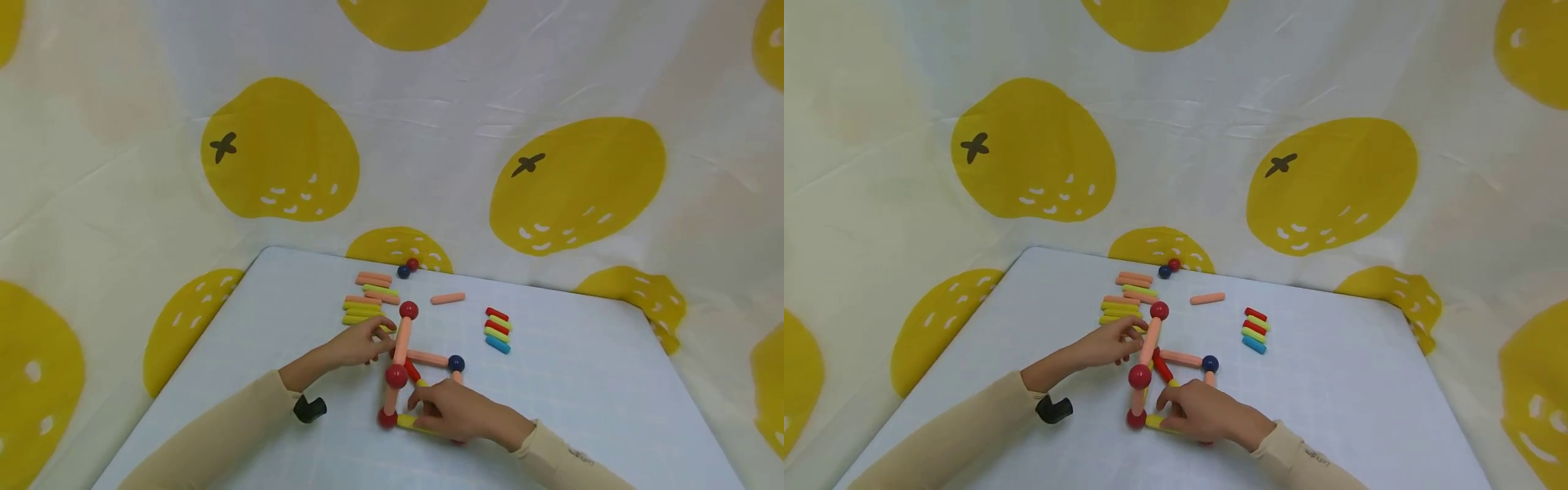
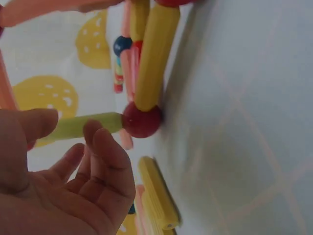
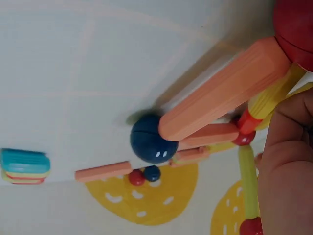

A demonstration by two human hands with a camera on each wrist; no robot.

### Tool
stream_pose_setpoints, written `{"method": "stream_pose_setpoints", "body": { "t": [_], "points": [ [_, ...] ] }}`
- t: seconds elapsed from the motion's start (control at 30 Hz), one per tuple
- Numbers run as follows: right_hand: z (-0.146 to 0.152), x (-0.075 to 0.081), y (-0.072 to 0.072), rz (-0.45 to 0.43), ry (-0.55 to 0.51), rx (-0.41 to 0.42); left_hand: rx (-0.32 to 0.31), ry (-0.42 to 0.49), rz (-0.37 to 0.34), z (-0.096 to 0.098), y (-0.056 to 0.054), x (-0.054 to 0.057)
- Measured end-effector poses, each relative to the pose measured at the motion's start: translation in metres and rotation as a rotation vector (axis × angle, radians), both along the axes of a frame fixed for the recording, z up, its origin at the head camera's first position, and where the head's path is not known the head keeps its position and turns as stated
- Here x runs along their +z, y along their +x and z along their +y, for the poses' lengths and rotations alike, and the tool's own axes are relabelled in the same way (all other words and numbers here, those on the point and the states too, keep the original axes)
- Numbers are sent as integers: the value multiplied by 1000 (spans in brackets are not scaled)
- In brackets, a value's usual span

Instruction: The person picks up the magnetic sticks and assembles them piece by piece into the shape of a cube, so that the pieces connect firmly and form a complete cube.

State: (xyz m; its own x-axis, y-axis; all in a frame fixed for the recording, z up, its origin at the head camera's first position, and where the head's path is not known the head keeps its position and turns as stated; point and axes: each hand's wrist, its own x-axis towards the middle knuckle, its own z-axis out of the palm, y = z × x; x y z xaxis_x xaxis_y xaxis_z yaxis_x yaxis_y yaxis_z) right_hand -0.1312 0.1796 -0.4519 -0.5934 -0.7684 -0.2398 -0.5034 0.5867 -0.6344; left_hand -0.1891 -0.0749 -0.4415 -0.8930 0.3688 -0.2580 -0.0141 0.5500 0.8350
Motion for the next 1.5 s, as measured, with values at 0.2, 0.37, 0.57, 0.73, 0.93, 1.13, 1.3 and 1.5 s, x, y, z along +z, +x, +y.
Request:
{"method": "stream_pose_setpoints", "body": {
  "t": [0.2, 0.37, 0.57, 0.73, 0.93, 1.13, 1.3, 1.5],
  "points": [
    [20, -1, 13, 66, 87, -32, -84, -146, 14, 7, -15, -20],
    [33, -3, 19, 157, 129, -71, -156, -180, -1, 12, -23, -28],
    [51, -6, 15, 265, 129, -126, -173, -189, 8, 8, -26, -34],
    [62, -8, -5, 327, 140, -192, -165, -190, 71, -7, -19, -38],
    [70, -8, -32, 363, 160, -274, -185, -205, 95, -18, -4, -37],
    [71, -6, -58, 395, 134, -293, -205, -191, 63, -20, 10, -39],
    [73, -8, -84, 418, 107, -314, -256, -168, 112, -8, 15, -42],
    [66, -11, -115, 366, 54, -353, -251, -192, 172, 6, 18, -40]
  ]
}}
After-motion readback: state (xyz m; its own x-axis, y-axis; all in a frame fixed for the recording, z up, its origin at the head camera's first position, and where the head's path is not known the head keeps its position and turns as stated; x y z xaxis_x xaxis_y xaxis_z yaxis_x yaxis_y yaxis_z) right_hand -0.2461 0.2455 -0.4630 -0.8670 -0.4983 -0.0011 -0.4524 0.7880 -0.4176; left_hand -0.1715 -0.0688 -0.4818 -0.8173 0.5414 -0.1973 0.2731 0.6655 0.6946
